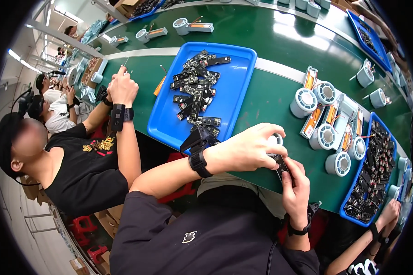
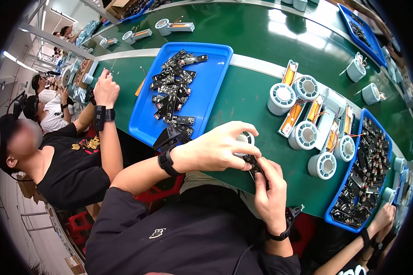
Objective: The person picks up a circuit board and a fan housing, connects the motor wires to the board, and presses the board into the housing. They then retrieve a battery, connect its wires to the board, and tuck the battery into the housing before setting the assembly aside.
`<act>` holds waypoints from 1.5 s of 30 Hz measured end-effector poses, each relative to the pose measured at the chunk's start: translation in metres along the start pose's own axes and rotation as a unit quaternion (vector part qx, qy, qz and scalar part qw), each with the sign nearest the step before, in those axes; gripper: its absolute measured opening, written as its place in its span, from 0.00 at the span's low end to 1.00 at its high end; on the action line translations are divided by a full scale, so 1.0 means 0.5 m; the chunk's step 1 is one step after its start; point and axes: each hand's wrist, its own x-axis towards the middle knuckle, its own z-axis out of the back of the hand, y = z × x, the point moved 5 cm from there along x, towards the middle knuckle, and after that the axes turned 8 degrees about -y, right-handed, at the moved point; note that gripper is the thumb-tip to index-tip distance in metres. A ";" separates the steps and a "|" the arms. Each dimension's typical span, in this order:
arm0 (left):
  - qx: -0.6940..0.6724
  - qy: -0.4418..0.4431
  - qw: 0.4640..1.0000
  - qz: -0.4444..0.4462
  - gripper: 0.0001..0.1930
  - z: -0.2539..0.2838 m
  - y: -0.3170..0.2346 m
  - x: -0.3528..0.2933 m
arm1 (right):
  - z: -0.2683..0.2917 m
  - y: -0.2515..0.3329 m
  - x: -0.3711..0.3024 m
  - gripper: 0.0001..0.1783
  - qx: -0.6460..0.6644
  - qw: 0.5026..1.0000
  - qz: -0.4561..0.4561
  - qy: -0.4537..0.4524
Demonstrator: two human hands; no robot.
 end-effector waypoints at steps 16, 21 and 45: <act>0.221 -0.130 0.950 0.178 0.05 0.120 0.496 0.304 | 0.072 -0.010 0.030 0.19 -0.032 0.998 0.011 -0.056; 0.235 -0.064 0.927 0.284 0.07 0.030 0.648 0.298 | 0.072 -0.013 0.051 0.16 -0.053 0.996 0.028 -0.070; 0.376 0.002 0.858 0.350 0.24 0.242 0.669 0.101 | 0.060 0.009 0.003 0.16 -0.092 0.988 0.062 -0.106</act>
